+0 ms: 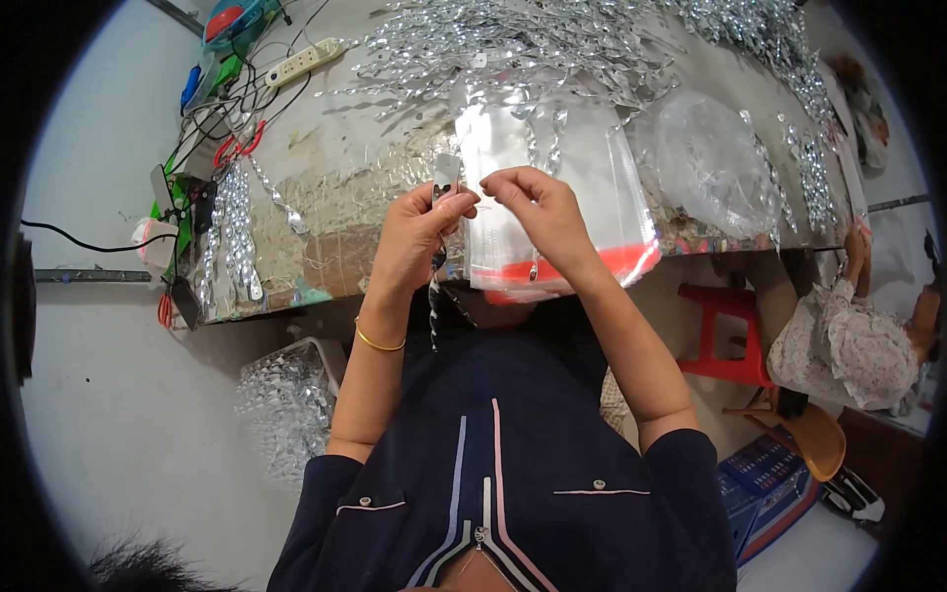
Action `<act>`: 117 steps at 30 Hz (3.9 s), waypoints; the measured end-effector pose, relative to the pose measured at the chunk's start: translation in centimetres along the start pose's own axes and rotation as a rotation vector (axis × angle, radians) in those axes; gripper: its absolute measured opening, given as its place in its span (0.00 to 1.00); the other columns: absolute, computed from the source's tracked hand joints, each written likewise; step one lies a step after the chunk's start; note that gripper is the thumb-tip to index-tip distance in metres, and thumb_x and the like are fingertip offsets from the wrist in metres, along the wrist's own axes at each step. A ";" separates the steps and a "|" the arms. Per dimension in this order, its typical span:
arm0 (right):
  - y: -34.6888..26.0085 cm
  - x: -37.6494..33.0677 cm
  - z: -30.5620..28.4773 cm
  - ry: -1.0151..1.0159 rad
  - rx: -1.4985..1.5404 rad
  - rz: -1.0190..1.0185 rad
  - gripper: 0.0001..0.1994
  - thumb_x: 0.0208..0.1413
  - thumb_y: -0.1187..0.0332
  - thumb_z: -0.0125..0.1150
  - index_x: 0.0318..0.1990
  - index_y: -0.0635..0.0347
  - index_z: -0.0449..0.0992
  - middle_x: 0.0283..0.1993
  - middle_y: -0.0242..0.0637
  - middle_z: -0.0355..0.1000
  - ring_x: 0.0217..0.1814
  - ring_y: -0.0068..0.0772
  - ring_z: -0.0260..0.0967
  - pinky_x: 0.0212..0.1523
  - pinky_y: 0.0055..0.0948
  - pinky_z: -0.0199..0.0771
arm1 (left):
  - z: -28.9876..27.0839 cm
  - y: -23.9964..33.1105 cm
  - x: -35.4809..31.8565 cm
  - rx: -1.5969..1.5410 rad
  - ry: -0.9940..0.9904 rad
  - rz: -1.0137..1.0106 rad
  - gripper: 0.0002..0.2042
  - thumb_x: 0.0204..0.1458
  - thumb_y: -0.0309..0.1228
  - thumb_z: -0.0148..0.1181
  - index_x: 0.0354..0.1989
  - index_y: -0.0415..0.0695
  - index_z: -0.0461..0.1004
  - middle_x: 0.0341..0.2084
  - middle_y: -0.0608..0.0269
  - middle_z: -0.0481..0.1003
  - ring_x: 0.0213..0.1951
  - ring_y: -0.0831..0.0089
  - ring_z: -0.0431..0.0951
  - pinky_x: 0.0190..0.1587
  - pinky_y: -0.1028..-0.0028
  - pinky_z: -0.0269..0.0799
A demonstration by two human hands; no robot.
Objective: Packaging silver-colored metallic decorations into clear plastic bags.
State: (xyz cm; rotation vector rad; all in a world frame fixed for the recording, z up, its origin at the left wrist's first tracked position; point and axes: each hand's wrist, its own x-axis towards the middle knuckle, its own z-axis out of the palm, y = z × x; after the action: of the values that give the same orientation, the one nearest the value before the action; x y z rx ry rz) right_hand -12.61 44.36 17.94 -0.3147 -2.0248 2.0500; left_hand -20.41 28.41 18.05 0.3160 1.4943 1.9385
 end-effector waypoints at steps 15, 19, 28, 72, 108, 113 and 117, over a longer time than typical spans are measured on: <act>1.2 0.8 -0.6 -0.171 0.652 0.346 0.12 0.55 0.61 0.61 0.41 0.60 0.76 0.40 0.30 0.74 0.43 0.23 0.69 0.51 0.27 0.64 | 0.6 -0.7 -0.4 0.163 -0.037 0.029 0.07 0.51 0.29 0.62 0.32 0.37 0.76 0.24 0.72 0.74 0.28 0.86 0.68 0.32 0.82 0.63; 1.3 0.5 -0.6 -0.174 0.646 0.309 0.11 0.56 0.61 0.59 0.40 0.59 0.74 0.41 0.32 0.72 0.43 0.25 0.69 0.50 0.29 0.66 | 0.5 -1.2 -0.3 0.163 -0.026 0.014 0.07 0.51 0.30 0.62 0.32 0.38 0.76 0.24 0.71 0.74 0.28 0.86 0.68 0.33 0.82 0.63; 0.7 0.4 -0.5 -0.008 0.686 0.225 0.11 0.57 0.62 0.58 0.43 0.57 0.73 0.43 0.32 0.72 0.47 0.26 0.68 0.53 0.29 0.64 | 0.6 -2.3 -0.5 0.248 -0.005 -0.050 0.08 0.49 0.30 0.64 0.32 0.38 0.76 0.25 0.70 0.75 0.28 0.85 0.68 0.32 0.82 0.61; -3.2 -0.5 2.6 0.095 -0.437 -0.171 0.07 0.53 0.71 0.61 0.32 0.68 0.77 0.28 0.29 0.69 0.27 0.14 0.63 0.28 0.17 0.63 | -0.8 -2.3 -1.1 -0.252 0.027 0.123 0.10 0.60 0.32 0.51 0.45 0.41 0.71 0.33 0.68 0.73 0.28 0.86 0.64 0.32 0.84 0.60; -1.8 -0.8 1.8 0.076 -0.206 0.003 0.09 0.53 0.74 0.63 0.35 0.62 0.66 0.29 0.26 0.67 0.29 0.13 0.65 0.29 0.15 0.65 | -0.2 -3.4 -2.1 -0.059 0.026 0.163 0.13 0.59 0.31 0.53 0.47 0.38 0.74 0.32 0.69 0.70 0.31 0.85 0.65 0.33 0.84 0.62; -1.4 -0.9 1.6 0.049 -0.143 -0.013 0.10 0.53 0.76 0.63 0.36 0.62 0.66 0.31 0.27 0.67 0.31 0.14 0.66 0.30 0.16 0.66 | 0.2 -2.9 -2.3 0.076 0.020 0.213 0.13 0.59 0.30 0.51 0.50 0.41 0.74 0.32 0.69 0.66 0.33 0.84 0.65 0.35 0.83 0.62; -0.9 -1.0 1.3 0.029 -0.138 -0.027 0.10 0.53 0.76 0.63 0.38 0.62 0.66 0.31 0.27 0.67 0.32 0.15 0.66 0.32 0.16 0.67 | 0.3 -2.9 -2.4 0.131 0.011 0.244 0.14 0.58 0.29 0.51 0.51 0.42 0.74 0.31 0.70 0.65 0.32 0.84 0.63 0.36 0.84 0.60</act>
State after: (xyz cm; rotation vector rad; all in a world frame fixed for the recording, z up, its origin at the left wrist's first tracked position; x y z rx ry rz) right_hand -12.12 42.79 18.89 -0.3380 -2.1458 1.8833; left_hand -17.44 27.52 15.96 0.5691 1.6580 2.0339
